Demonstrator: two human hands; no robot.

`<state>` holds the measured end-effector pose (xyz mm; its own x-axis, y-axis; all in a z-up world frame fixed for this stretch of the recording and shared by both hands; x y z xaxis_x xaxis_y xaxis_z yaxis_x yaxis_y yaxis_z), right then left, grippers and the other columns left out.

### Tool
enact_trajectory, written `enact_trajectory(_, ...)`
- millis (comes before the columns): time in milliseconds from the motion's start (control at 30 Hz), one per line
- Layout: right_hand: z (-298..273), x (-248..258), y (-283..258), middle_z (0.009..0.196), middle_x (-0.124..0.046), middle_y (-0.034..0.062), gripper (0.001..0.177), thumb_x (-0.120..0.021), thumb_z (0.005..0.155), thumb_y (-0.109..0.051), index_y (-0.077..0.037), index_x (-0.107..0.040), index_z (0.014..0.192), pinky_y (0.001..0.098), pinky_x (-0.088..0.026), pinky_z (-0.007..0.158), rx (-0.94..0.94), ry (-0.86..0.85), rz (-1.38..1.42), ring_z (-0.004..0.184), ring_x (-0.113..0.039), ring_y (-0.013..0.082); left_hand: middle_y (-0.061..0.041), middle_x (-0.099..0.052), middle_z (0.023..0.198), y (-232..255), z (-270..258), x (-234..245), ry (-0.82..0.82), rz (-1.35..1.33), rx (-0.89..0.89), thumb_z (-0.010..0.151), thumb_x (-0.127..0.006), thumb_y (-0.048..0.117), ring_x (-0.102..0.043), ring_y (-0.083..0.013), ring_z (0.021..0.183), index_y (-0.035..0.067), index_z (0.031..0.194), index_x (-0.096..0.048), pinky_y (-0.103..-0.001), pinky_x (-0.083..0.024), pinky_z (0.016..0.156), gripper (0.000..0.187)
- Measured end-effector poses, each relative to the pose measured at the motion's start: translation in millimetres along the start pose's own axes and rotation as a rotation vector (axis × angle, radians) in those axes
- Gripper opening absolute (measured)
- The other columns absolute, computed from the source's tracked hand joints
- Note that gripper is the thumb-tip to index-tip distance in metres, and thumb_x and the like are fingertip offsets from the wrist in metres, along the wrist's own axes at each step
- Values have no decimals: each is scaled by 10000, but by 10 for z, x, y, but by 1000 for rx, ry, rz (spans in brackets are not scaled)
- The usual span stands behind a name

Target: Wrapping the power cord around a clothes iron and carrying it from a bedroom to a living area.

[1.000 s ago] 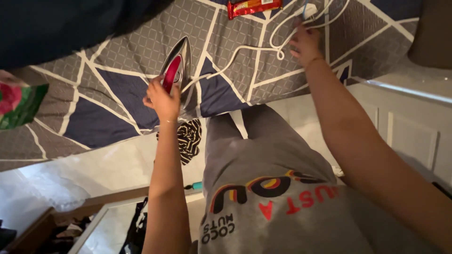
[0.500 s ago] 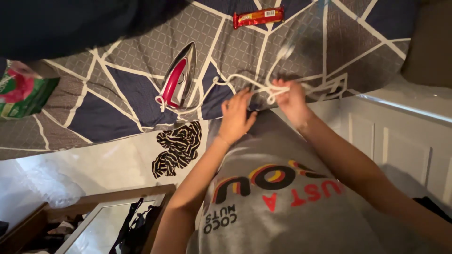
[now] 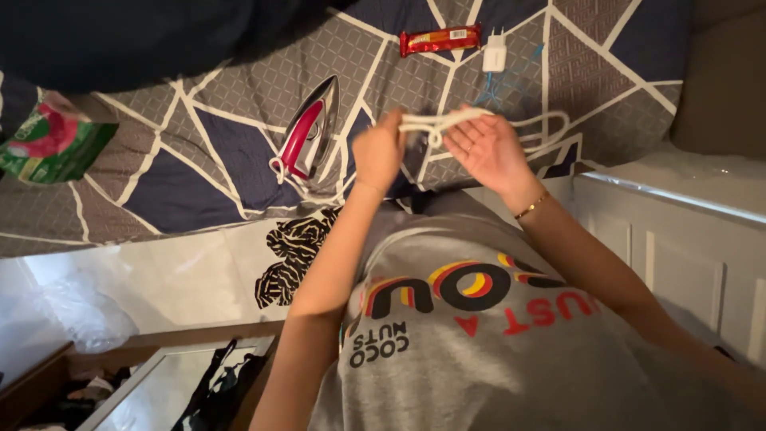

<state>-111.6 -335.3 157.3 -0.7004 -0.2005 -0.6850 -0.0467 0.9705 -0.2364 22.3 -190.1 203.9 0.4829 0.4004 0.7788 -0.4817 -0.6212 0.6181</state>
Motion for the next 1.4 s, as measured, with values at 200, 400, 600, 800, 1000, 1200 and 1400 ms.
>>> enact_trajectory(200, 588, 577, 218, 1536, -531, 124, 501, -441, 1032, -319, -73, -472, 1467, 489, -456, 1149, -125, -90, -295, 1388, -547, 308, -84, -747, 1035, -208, 187, -50, 248, 205, -303, 883, -591, 85, -745, -293, 917, 158, 1121, -677, -483, -541, 757, 264)
enact_trajectory(400, 1010, 1138, 447, 1493, -569, 91, 481, -495, 1010, -328, -162, -474, 1461, 471, -484, 1081, -195, 84, -452, 1336, -583, 283, -148, -718, 1188, -833, 129, -144, 293, 135, -28, 920, -585, 94, -718, -366, 902, 140, 1186, -686, -472, -556, 757, 289)
enact_trajectory(600, 942, 1184, 607, 1397, -628, 86, 466, -540, 971, -265, -161, -500, 1423, 469, -504, 1063, -207, 82, -574, 1244, -633, 260, -152, -713, 1107, -674, -290, 243, 48, -132, 100, 956, -693, 174, -699, -392, 973, 119, 1219, -693, -472, -550, 833, 268)
enact_trajectory(800, 586, 736, 145, 1346, -657, 94, 371, -455, 1033, -184, -127, -514, 1396, 406, -514, 993, 65, 52, -807, 1178, -660, 232, -250, -519, 1464, -142, -572, 635, 51, -133, -261, 779, -779, 150, -569, -473, 1195, 32, 1011, -654, -503, -475, 995, 288)
enact_trajectory(1000, 209, -109, 45, 1330, -660, 93, 341, -390, 1074, -164, -111, -547, 1371, 344, -527, 1008, 141, -168, -1259, 1178, -666, 186, -237, -574, 1375, -76, -342, 1170, 213, -297, -307, 825, -775, 145, -588, -402, 1295, -13, 815, -558, -438, -496, 1060, 269)
enact_trajectory(1200, 278, -769, 119, 1355, -658, 111, 335, -561, 1042, -70, -71, -569, 1377, 372, -512, 1072, 450, -436, -1259, 1224, -655, 205, -165, -651, 1240, -30, -167, 1834, 230, -833, -236, 1010, -585, 100, -778, -250, 925, -58, 833, -670, -284, -547, 807, 252)
enact_trajectory(1400, -1226, -2861, 301, 1508, -425, 229, 695, -790, 828, -68, -15, -452, 1434, 464, -394, 1119, 1237, -636, -1664, 1406, -406, 308, -141, -674, 850, 415, -196, 2423, -68, -1082, -413, 1117, -387, 456, -703, -184, 692, -75, 888, -666, -241, -413, 666, 642)
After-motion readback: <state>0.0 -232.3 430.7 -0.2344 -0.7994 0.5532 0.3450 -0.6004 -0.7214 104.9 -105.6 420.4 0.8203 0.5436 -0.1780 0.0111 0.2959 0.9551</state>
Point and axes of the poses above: each hand's wrist, its own z-axis towards the middle knuckle, its own x-axis out of the back of the hand, y = z × x, the point moved 8 cm from there along z, towards the middle knuckle
